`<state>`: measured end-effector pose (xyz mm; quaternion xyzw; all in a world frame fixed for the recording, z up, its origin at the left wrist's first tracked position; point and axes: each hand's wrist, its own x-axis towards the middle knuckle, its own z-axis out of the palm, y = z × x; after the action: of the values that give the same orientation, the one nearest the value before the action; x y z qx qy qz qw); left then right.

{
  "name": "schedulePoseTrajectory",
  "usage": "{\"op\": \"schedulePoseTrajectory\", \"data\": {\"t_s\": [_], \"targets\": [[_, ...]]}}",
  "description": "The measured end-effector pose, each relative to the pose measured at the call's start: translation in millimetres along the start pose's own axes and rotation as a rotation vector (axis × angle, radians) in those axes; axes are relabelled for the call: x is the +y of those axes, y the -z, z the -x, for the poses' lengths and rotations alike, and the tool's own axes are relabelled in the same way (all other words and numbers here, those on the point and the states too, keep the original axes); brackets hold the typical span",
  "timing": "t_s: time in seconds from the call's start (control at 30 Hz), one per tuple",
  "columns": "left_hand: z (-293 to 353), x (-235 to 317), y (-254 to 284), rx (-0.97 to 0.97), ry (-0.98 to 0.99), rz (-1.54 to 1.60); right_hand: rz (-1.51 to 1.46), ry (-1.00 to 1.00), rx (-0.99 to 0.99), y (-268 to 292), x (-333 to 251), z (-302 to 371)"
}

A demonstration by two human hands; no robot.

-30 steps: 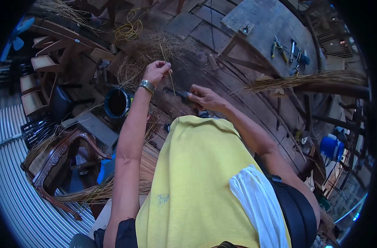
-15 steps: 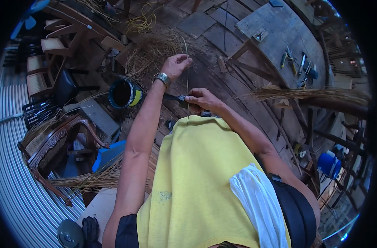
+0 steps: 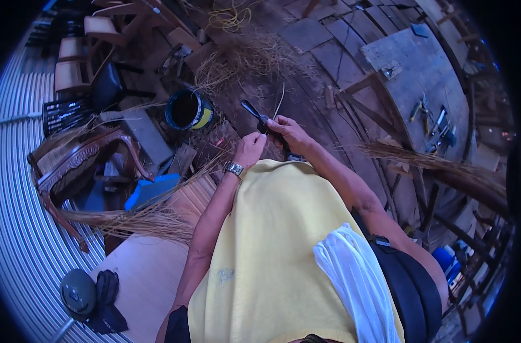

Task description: Preparing and weaving natural fiber strips onto a wooden furniture frame.

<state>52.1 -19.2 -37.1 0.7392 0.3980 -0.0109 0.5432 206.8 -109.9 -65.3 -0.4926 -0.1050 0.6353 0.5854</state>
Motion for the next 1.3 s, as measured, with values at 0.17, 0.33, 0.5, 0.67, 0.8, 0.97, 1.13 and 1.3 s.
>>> {"op": "schedulePoseTrajectory", "data": {"t_s": [0.17, 0.33, 0.5, 0.67, 0.8, 0.97, 1.13, 1.3], "targets": [[14, 6, 6, 0.113, -0.091, -0.073, -0.105, -0.116, -0.027, -25, 2, 4], [26, 10, 5, 0.255, -0.005, -0.179, 0.098, -0.127, 0.029, -36, -1, 5], [31, -1, 2, 0.319, 0.004, -0.044, 0.149, -0.19, 0.021, -38, 8, -4], [93, -13, 40, 0.232, 0.003, 0.016, 0.276, -0.167, 0.256, 5, -7, -17], [239, -75, 123, 0.168, 0.33, 0.149, 0.333, 0.014, 0.484, 127, -90, -14], [272, -184, 142, -0.019, 0.477, -0.266, 0.371, 0.0, 0.411, 124, -80, -28], [145, -102, 115, 0.1, 0.352, -0.2, 0.407, -0.032, 0.245, 26, -40, -30], [38, -50, 45, 0.007, 0.219, 0.41, 0.333, -0.068, 0.106, -37, 10, -36]]}}
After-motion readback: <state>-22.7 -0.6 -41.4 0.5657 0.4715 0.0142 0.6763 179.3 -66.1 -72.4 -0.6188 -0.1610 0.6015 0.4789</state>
